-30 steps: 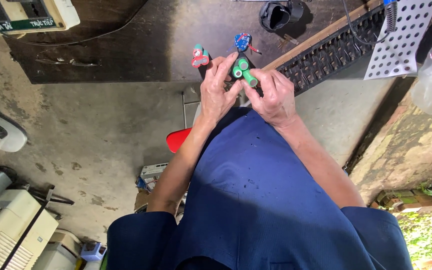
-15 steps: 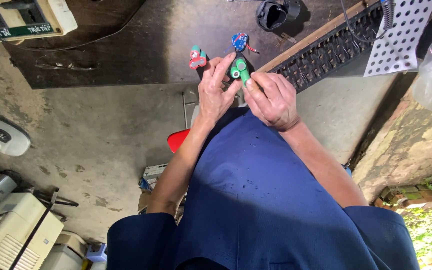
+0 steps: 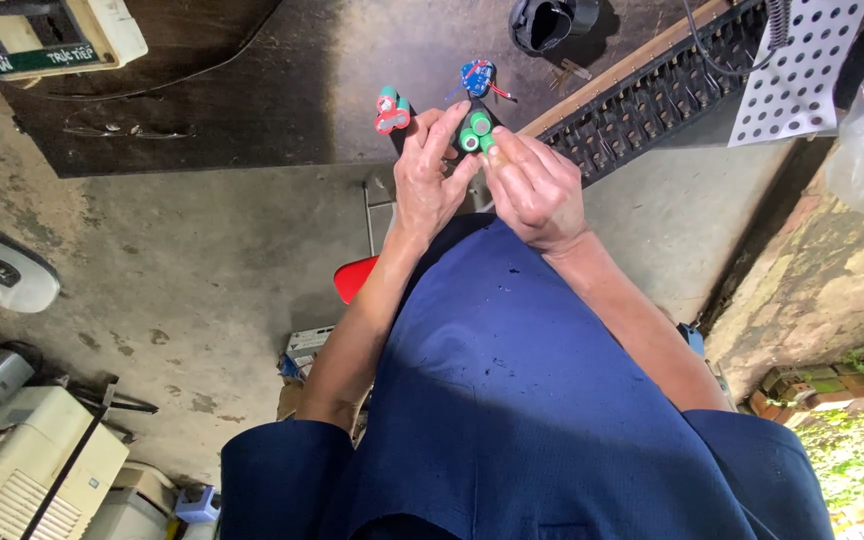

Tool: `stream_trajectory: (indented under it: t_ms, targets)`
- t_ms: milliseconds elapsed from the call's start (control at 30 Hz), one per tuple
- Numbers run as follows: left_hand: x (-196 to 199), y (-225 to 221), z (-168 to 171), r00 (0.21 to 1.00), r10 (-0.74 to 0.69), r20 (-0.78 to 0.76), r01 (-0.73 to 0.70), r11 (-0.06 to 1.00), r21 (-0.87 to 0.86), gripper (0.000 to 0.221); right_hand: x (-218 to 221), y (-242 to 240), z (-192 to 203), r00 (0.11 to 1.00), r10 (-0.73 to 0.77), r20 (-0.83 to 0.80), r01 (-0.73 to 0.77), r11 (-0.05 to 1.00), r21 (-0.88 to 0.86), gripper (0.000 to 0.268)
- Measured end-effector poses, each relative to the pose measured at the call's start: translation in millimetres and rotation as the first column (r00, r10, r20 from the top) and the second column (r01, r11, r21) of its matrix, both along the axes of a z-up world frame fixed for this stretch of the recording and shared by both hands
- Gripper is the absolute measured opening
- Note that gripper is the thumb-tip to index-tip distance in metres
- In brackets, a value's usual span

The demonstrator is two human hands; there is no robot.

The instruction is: The person handles a battery pack, picks up a fan assembly, and works with small electronic components and adhesive stickers at a workbench.

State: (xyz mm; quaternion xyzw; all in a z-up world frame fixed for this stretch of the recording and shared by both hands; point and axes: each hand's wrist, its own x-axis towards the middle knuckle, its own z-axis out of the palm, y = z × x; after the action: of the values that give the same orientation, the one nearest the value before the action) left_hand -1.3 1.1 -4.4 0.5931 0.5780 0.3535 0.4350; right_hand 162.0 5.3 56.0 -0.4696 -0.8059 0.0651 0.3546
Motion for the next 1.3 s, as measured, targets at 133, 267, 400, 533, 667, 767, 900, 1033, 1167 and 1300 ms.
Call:
stream_trajectory:
  t_ms: [133,267,400,533,667,767,900,1033,1167,1300]
  targets:
    - [3,3,2,0.999,-0.004,-0.033,0.006,0.999,0.049,0.056,2,3,-2,0.992,-0.029,0.122,0.027,0.999,0.022,0.012]
    - [1,11,15,0.997,-0.004,0.074,0.009,0.997,-0.072,0.046,5,-3,16,0.929,-0.112,0.351,0.168,0.977,-0.132,0.033]
    - [1,7,9,0.998,-0.029,0.064,0.031,0.999,-0.034,0.043,5,-2,17,0.944,-0.091,0.317,0.141,0.98,-0.137,0.032]
    - [0,7,7,0.99,-0.099,-0.102,0.099,0.995,-0.007,0.045,1,5,27,0.936,-0.107,0.335,0.149,0.983,-0.103,0.017]
    - [7,9,4,0.994,-0.011,-0.106,0.025,0.991,0.135,0.055,8,-12,3,0.971,-0.157,0.179,0.172,0.982,-0.073,0.018]
    - [8,8,19,0.998,-0.047,-0.042,0.051,0.995,0.088,0.064,33,-32,5,0.957,-0.288,0.029,0.287,0.935,-0.209,0.018]
    - [6,-18,38,0.997,-0.035,-0.073,0.045,0.989,0.143,0.061,104,-62,10,0.821,-0.568,-0.065,0.521,0.79,-0.323,0.013]
    - [41,-33,70,0.982,-0.101,-0.158,0.13,0.975,0.181,0.029,169,-67,28,0.223,-0.954,-0.2,0.682,0.299,-0.667,0.015]
    - [118,-32,74,0.96,-0.269,-0.08,0.279,0.945,0.168,0.021,226,-68,18,-0.073,-0.988,-0.138,0.528,0.079,-0.846,0.05]
    - [199,-29,75,0.941,-0.339,-0.012,0.336,0.926,0.17,0.02,265,-77,-28,0.025,-0.99,-0.141,0.518,0.134,-0.845,0.031]
